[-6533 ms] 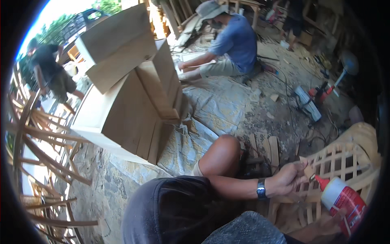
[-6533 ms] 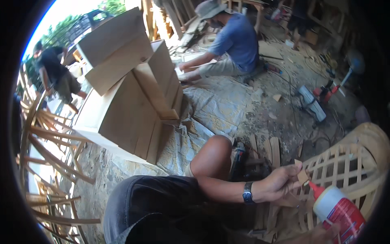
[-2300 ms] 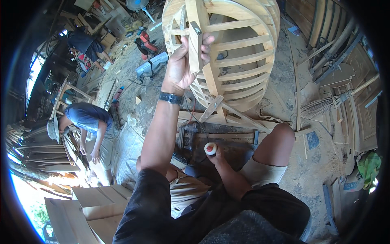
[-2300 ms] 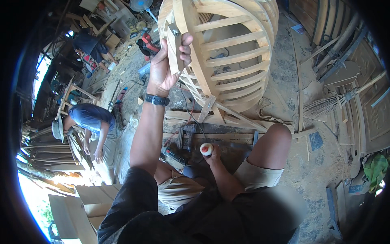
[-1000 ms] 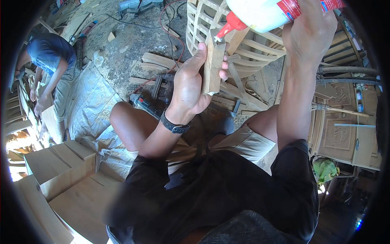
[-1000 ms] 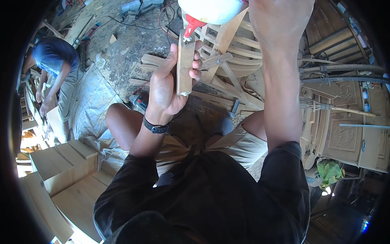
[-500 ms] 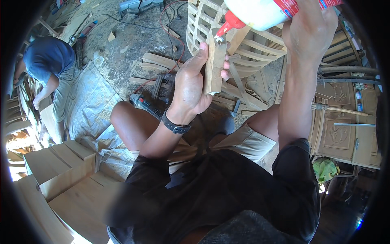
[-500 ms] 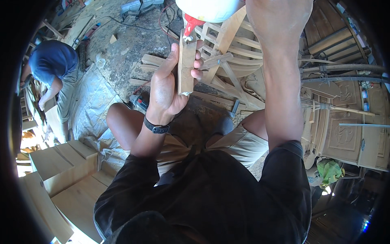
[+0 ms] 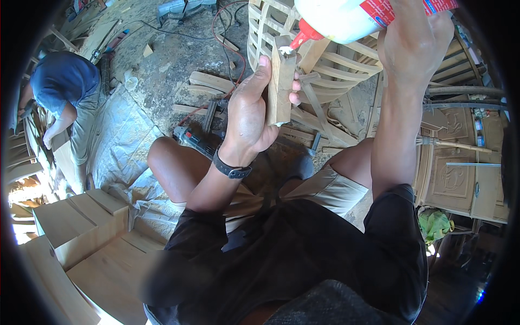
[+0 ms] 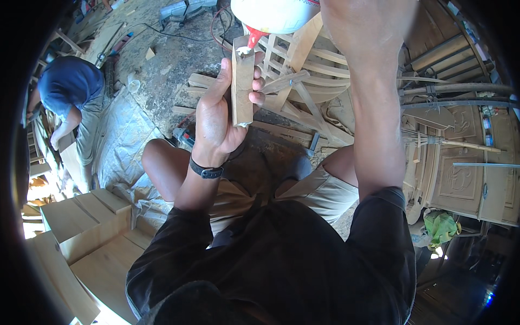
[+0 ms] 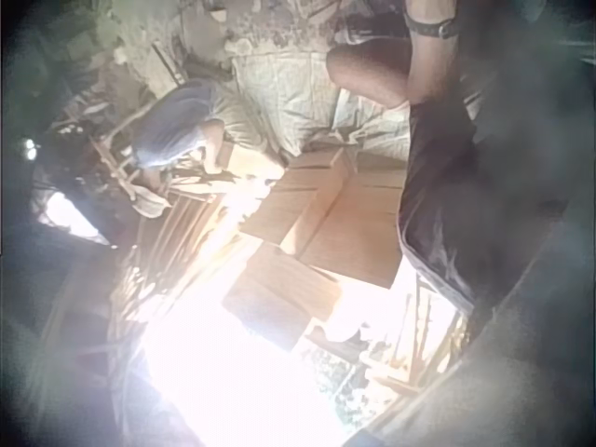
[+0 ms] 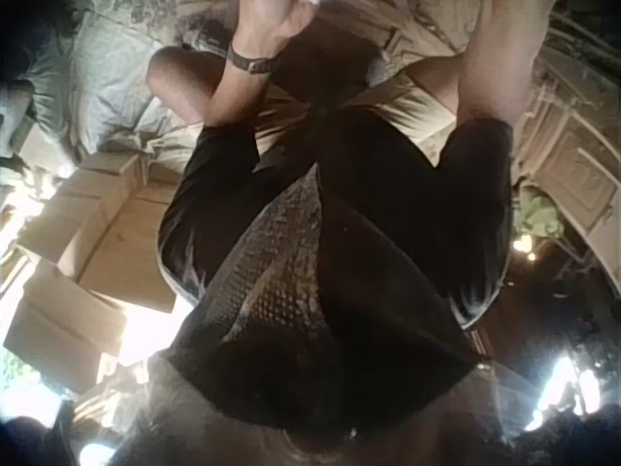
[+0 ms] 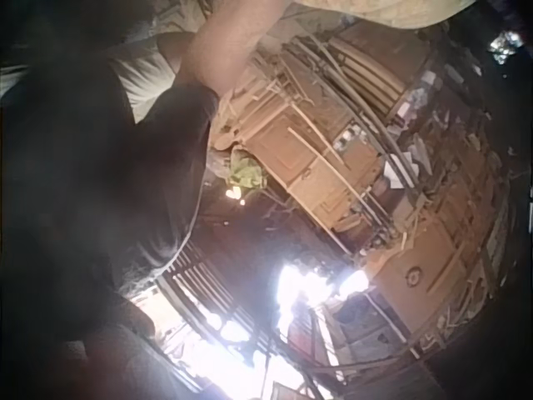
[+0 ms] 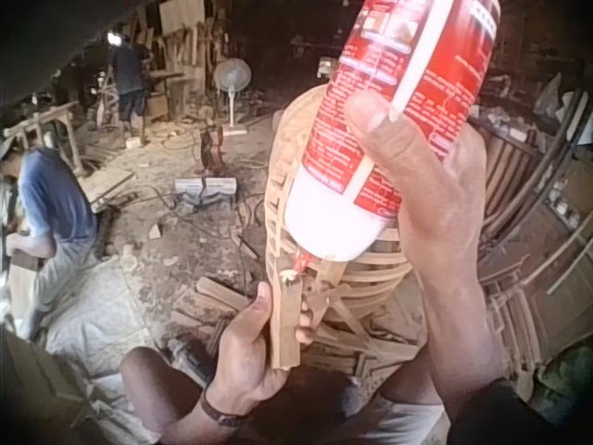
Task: The person assembles a curved wooden structure by applying glue to wooden strips and securing them with a nail gun.
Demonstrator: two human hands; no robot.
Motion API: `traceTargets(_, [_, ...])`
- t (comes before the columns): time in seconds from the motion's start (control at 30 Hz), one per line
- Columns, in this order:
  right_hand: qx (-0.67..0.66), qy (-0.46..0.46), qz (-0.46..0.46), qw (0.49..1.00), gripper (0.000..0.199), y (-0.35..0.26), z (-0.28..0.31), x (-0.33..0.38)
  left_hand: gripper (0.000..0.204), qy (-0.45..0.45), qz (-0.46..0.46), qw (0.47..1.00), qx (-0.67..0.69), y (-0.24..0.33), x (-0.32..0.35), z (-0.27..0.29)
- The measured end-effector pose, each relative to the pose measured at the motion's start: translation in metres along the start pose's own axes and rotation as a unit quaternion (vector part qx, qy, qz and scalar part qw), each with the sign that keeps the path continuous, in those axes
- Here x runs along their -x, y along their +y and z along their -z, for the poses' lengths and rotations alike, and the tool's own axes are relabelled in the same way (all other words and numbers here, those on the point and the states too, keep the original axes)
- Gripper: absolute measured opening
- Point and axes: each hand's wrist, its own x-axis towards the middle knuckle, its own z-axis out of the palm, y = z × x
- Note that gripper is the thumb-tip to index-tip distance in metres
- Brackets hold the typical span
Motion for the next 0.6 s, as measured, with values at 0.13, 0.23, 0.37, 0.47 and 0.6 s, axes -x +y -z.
traceTargets(0.13, [-0.028,-0.011,0.045,0.999,0.033,0.01,0.0,0.002,0.053,-0.009,-0.011,1.0,-0.005,0.004,0.0,0.004])
traceTargets(0.23, [0.07,0.114,0.095,0.986,0.034,0.023,0.024,0.004,0.054,-0.025,-0.013,0.999,0.023,0.01,-0.001,0.008])
traceTargets(0.37, [0.056,0.308,0.026,0.949,0.044,0.034,0.12,0.023,0.056,-0.028,-0.018,0.998,0.05,0.007,-0.009,0.005])
traceTargets(0.47, [-0.086,0.432,-0.098,0.892,0.049,0.032,0.207,0.076,0.053,-0.059,0.003,0.992,0.112,0.009,-0.016,0.019])
traceTargets(0.6, [-0.19,0.574,-0.228,0.763,0.037,0.053,0.298,0.217,0.056,-0.076,0.001,0.991,0.108,0.016,-0.022,0.036])
